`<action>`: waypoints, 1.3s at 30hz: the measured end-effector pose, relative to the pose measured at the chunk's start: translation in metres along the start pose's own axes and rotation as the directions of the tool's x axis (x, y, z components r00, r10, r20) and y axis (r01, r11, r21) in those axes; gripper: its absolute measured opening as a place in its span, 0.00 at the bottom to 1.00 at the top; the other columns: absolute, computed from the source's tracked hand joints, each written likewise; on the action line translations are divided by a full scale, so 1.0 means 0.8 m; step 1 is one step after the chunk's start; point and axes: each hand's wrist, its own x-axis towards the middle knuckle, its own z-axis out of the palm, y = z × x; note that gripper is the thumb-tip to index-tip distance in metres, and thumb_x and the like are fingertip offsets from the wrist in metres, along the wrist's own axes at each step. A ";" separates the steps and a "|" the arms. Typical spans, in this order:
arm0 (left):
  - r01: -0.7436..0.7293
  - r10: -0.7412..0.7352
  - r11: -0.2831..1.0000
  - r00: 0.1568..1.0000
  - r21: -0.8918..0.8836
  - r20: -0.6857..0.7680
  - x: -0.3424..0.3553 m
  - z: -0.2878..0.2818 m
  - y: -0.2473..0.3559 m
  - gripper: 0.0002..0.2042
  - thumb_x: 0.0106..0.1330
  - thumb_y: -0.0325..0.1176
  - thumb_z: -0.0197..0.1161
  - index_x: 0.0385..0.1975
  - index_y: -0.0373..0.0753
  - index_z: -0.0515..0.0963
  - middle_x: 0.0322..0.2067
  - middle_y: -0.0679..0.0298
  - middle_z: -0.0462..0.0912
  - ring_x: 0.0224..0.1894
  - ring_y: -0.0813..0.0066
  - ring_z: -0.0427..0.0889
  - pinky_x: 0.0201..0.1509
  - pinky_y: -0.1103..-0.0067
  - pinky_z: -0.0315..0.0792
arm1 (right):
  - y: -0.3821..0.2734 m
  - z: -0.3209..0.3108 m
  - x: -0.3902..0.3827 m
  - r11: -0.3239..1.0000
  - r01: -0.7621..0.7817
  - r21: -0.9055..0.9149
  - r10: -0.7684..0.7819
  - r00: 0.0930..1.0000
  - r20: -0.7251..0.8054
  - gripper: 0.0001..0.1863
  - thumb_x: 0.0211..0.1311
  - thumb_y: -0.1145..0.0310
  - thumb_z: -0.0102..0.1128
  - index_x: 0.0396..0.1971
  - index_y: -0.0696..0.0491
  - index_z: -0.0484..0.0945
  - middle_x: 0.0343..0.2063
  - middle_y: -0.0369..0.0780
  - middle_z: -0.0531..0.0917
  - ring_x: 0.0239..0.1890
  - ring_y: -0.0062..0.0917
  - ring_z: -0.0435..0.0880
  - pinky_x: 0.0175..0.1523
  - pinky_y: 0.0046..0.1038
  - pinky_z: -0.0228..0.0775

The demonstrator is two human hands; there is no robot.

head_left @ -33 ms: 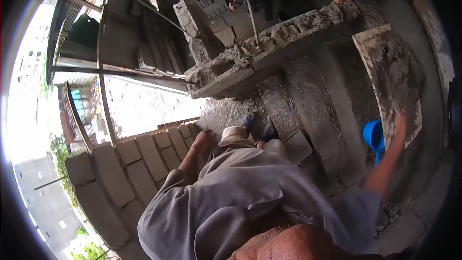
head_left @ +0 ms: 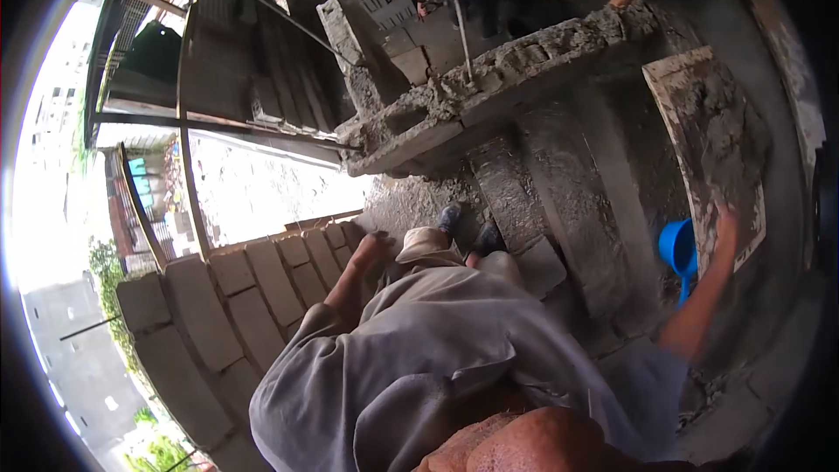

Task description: The person spreads mortar onto a wall using a trowel, receives a bucket of mortar and empties it onto a board, then receives a concrete block and positions it onto the wall.

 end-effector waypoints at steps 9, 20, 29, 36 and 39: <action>0.230 -0.235 0.839 0.971 -0.494 0.053 0.046 -0.021 0.025 0.22 0.65 0.42 0.59 0.52 0.32 0.76 0.51 0.47 0.79 0.54 0.53 0.79 0.54 0.69 0.73 | -0.083 0.082 -0.172 0.975 -0.190 -0.113 0.217 0.925 0.312 0.19 0.60 0.50 0.62 0.39 0.52 0.79 0.17 0.32 0.74 0.14 0.15 0.70 0.14 0.21 0.59; -0.149 0.013 0.714 0.980 -0.684 -0.200 0.042 -0.184 0.220 0.27 0.66 0.49 0.59 0.54 0.30 0.74 0.51 0.50 0.79 0.52 0.60 0.79 0.55 0.72 0.72 | -0.115 0.254 -0.248 0.989 -0.015 -0.145 0.126 0.587 0.800 0.13 0.66 0.58 0.58 0.34 0.54 0.78 0.17 0.33 0.75 0.15 0.14 0.73 0.18 0.22 0.63; -0.136 0.041 0.264 0.991 -0.955 -0.129 0.069 -0.252 0.248 0.34 0.67 0.51 0.58 0.62 0.29 0.62 0.56 0.53 0.76 0.56 0.62 0.76 0.59 0.69 0.71 | -0.232 0.435 -0.244 0.884 0.419 -0.210 -0.028 0.495 0.868 0.15 0.64 0.59 0.57 0.35 0.59 0.80 0.20 0.40 0.81 0.18 0.24 0.79 0.26 0.29 0.71; -0.129 -0.061 0.108 0.989 -0.986 -0.137 0.072 -0.251 0.223 0.31 0.69 0.50 0.57 0.60 0.28 0.65 0.55 0.52 0.76 0.55 0.61 0.78 0.58 0.68 0.70 | -0.265 0.545 -0.236 0.196 0.954 -0.226 -0.683 0.298 0.666 0.13 0.58 0.62 0.61 0.40 0.52 0.82 0.37 0.43 0.85 0.40 0.39 0.83 0.46 0.38 0.74; -0.167 -0.161 0.317 0.961 -0.933 -0.227 0.055 -0.264 0.219 0.27 0.69 0.47 0.57 0.56 0.29 0.70 0.53 0.53 0.77 0.54 0.58 0.78 0.56 0.68 0.71 | -0.270 0.555 -0.243 0.072 0.967 -0.244 -0.600 0.237 0.764 0.14 0.55 0.62 0.63 0.42 0.48 0.83 0.44 0.43 0.83 0.46 0.39 0.82 0.51 0.37 0.73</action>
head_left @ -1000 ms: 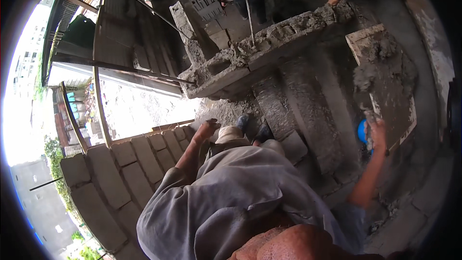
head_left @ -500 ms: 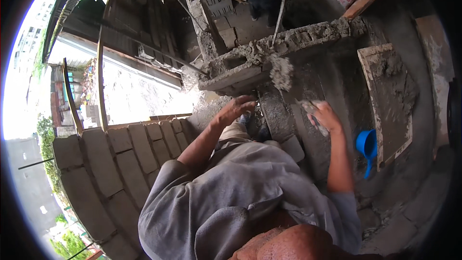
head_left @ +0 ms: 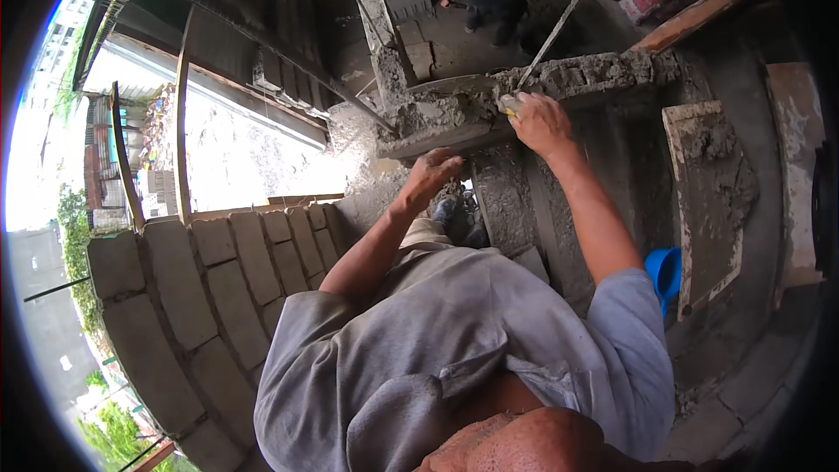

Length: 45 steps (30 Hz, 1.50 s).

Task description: The person spreads mortar onto a wall using a trowel, receives a bucket of mortar and empties it onto a board, then receives a concrete block and positions it onto the wall.

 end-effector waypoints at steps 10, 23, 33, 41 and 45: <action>-0.137 0.609 0.601 0.717 0.788 -0.340 0.053 -0.035 0.037 0.30 0.56 0.28 0.62 0.60 0.29 0.65 0.64 0.41 0.61 0.64 0.43 0.62 0.67 0.61 0.61 | -0.003 -0.043 -0.097 0.879 -0.366 0.306 0.336 0.930 0.149 0.17 0.57 0.61 0.62 0.43 0.53 0.82 0.35 0.49 0.84 0.39 0.46 0.83 0.45 0.41 0.75; -0.249 0.649 0.347 0.760 0.904 -0.039 0.110 -0.044 0.027 0.18 0.53 0.24 0.53 0.44 0.33 0.79 0.45 0.51 0.81 0.50 0.46 0.75 0.56 0.66 0.71 | -0.020 -0.029 -0.094 0.904 -0.426 0.042 0.415 0.896 0.162 0.13 0.59 0.60 0.57 0.31 0.56 0.82 0.35 0.49 0.84 0.39 0.46 0.82 0.46 0.44 0.73; -0.106 0.627 0.308 0.770 0.945 -0.118 0.024 -0.024 -0.028 0.19 0.57 0.29 0.58 0.49 0.31 0.76 0.61 0.52 0.66 0.64 0.43 0.61 0.64 0.55 0.60 | -0.035 -0.019 -0.094 0.801 -0.556 0.221 0.510 0.828 0.233 0.14 0.62 0.61 0.55 0.35 0.57 0.82 0.34 0.53 0.83 0.40 0.49 0.81 0.45 0.48 0.72; -0.137 0.653 0.375 0.741 0.917 -0.156 -0.004 -0.035 -0.052 0.20 0.57 0.30 0.62 0.50 0.31 0.74 0.58 0.53 0.69 0.62 0.46 0.62 0.64 0.63 0.62 | -0.098 0.026 -0.024 0.828 -0.509 0.235 0.417 0.839 0.349 0.17 0.61 0.58 0.56 0.34 0.59 0.82 0.34 0.55 0.82 0.42 0.50 0.81 0.49 0.44 0.73; -0.235 0.698 0.384 0.707 0.893 -0.114 -0.007 -0.054 -0.069 0.16 0.57 0.27 0.61 0.47 0.36 0.77 0.56 0.53 0.73 0.60 0.48 0.67 0.62 0.64 0.66 | -0.143 0.002 0.000 0.901 -0.355 0.249 0.269 0.908 0.322 0.15 0.59 0.60 0.58 0.33 0.58 0.83 0.31 0.52 0.84 0.41 0.48 0.82 0.48 0.43 0.73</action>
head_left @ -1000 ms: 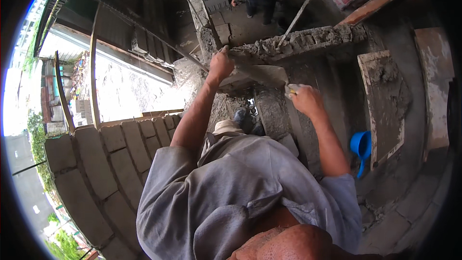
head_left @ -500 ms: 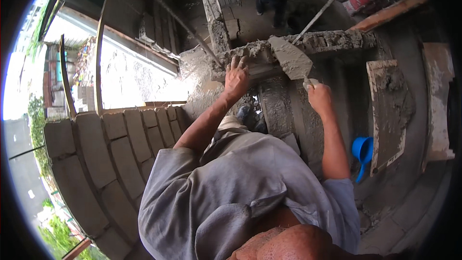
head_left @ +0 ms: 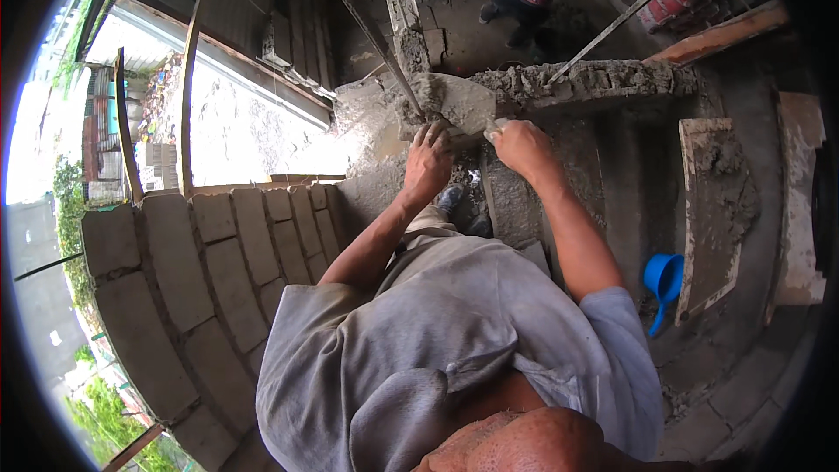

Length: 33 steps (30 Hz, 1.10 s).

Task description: The person spreads mortar onto a wall using a trowel, receives a bucket of mortar and empties it onto a board, then receives a concrete block and positions it onto the wall.

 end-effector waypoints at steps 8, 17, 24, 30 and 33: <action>0.266 -0.282 0.944 0.958 -0.196 -0.056 -0.018 -0.034 -0.013 0.11 0.57 0.25 0.60 0.41 0.37 0.77 0.46 0.51 0.79 0.50 0.53 0.78 0.54 0.66 0.72 | 0.010 0.007 0.014 0.956 0.263 -0.133 -0.287 0.930 -0.229 0.14 0.55 0.60 0.62 0.32 0.55 0.84 0.35 0.49 0.84 0.40 0.43 0.83 0.46 0.40 0.74; 0.290 -0.323 0.945 0.902 -0.153 -0.286 0.041 -0.046 -0.023 0.33 0.50 0.23 0.65 0.60 0.34 0.64 0.59 0.45 0.67 0.62 0.46 0.65 0.66 0.65 0.62 | 0.055 -0.016 -0.002 0.970 0.239 0.035 -0.217 0.926 -0.309 0.13 0.55 0.58 0.62 0.30 0.53 0.83 0.29 0.47 0.84 0.34 0.45 0.83 0.40 0.41 0.75; 0.111 -0.099 0.991 0.985 -0.074 0.144 0.070 -0.058 -0.059 0.25 0.52 0.28 0.62 0.54 0.35 0.73 0.51 0.48 0.76 0.58 0.47 0.70 0.63 0.63 0.65 | 0.193 -0.055 -0.114 0.924 0.139 0.355 -0.047 0.966 -0.256 0.15 0.60 0.64 0.62 0.45 0.54 0.82 0.33 0.48 0.85 0.36 0.39 0.86 0.40 0.31 0.75; 0.333 -0.324 0.925 0.943 -0.180 0.082 0.057 -0.035 -0.026 0.26 0.56 0.29 0.59 0.57 0.32 0.68 0.47 0.42 0.78 0.53 0.42 0.74 0.58 0.62 0.68 | 0.275 0.010 -0.243 0.782 -0.213 0.585 0.376 0.910 -0.172 0.15 0.63 0.70 0.57 0.49 0.58 0.79 0.30 0.41 0.85 0.26 0.21 0.80 0.31 0.24 0.71; 0.342 -0.347 0.925 0.938 -0.164 -0.001 0.028 0.001 -0.025 0.38 0.56 0.33 0.63 0.65 0.26 0.55 0.59 0.35 0.67 0.63 0.41 0.65 0.66 0.63 0.61 | 0.310 0.054 -0.284 0.477 -0.348 0.807 0.613 0.790 -0.022 0.15 0.66 0.73 0.53 0.49 0.61 0.78 0.28 0.35 0.83 0.22 0.12 0.74 0.25 0.18 0.66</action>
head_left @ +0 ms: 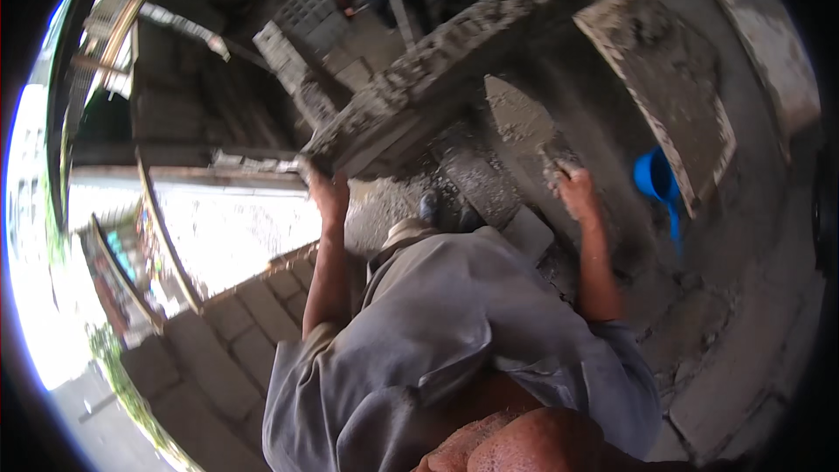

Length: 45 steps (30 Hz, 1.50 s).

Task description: The person spreads mortar onto a wall using a trowel, receives a bucket of mortar and empties it onto a board, then receives a concrete block and positions it onto the wall.

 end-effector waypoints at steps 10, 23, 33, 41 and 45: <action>-0.007 0.014 0.966 1.000 0.260 -0.024 -0.041 0.033 0.067 0.47 0.59 0.41 0.65 0.67 0.20 0.41 0.69 0.33 0.41 0.73 0.39 0.39 0.75 0.58 0.37 | 0.041 -0.026 -0.039 0.935 -0.003 0.354 0.084 0.973 -0.214 0.11 0.63 0.64 0.61 0.29 0.57 0.78 0.19 0.32 0.77 0.18 0.13 0.71 0.23 0.20 0.60; -0.611 0.591 0.784 0.684 -0.107 0.428 -0.014 0.117 0.106 0.20 0.59 0.31 0.63 0.50 0.30 0.75 0.55 0.45 0.74 0.61 0.43 0.69 0.61 0.62 0.68 | 0.086 -0.056 -0.084 0.809 0.040 0.586 0.312 0.816 -0.487 0.13 0.61 0.61 0.63 0.36 0.56 0.80 0.20 0.33 0.78 0.19 0.16 0.73 0.25 0.21 0.63; -0.470 0.555 0.831 0.658 -0.298 0.509 0.000 0.123 0.119 0.21 0.59 0.33 0.63 0.51 0.29 0.74 0.48 0.43 0.78 0.52 0.44 0.76 0.57 0.64 0.71 | -0.018 -0.056 -0.090 0.611 0.319 0.724 0.196 0.826 -0.529 0.14 0.65 0.64 0.58 0.43 0.58 0.76 0.22 0.34 0.76 0.17 0.16 0.70 0.19 0.20 0.60; -0.410 0.513 0.856 0.604 -0.315 0.610 -0.020 0.094 0.095 0.18 0.61 0.35 0.63 0.49 0.32 0.76 0.46 0.45 0.80 0.48 0.46 0.79 0.52 0.64 0.73 | -0.010 -0.046 -0.062 0.967 0.088 0.239 0.117 0.680 -0.724 0.27 0.64 0.62 0.58 0.60 0.58 0.69 0.25 0.44 0.79 0.18 0.27 0.76 0.26 0.29 0.69; -0.342 0.461 0.887 0.615 -0.311 0.640 -0.015 0.081 0.080 0.19 0.60 0.35 0.63 0.48 0.32 0.76 0.45 0.45 0.81 0.48 0.47 0.80 0.52 0.66 0.73 | -0.020 -0.092 -0.038 0.966 -0.068 -0.247 -0.159 0.599 -0.785 0.28 0.64 0.61 0.56 0.61 0.57 0.67 0.34 0.57 0.80 0.33 0.51 0.81 0.42 0.41 0.72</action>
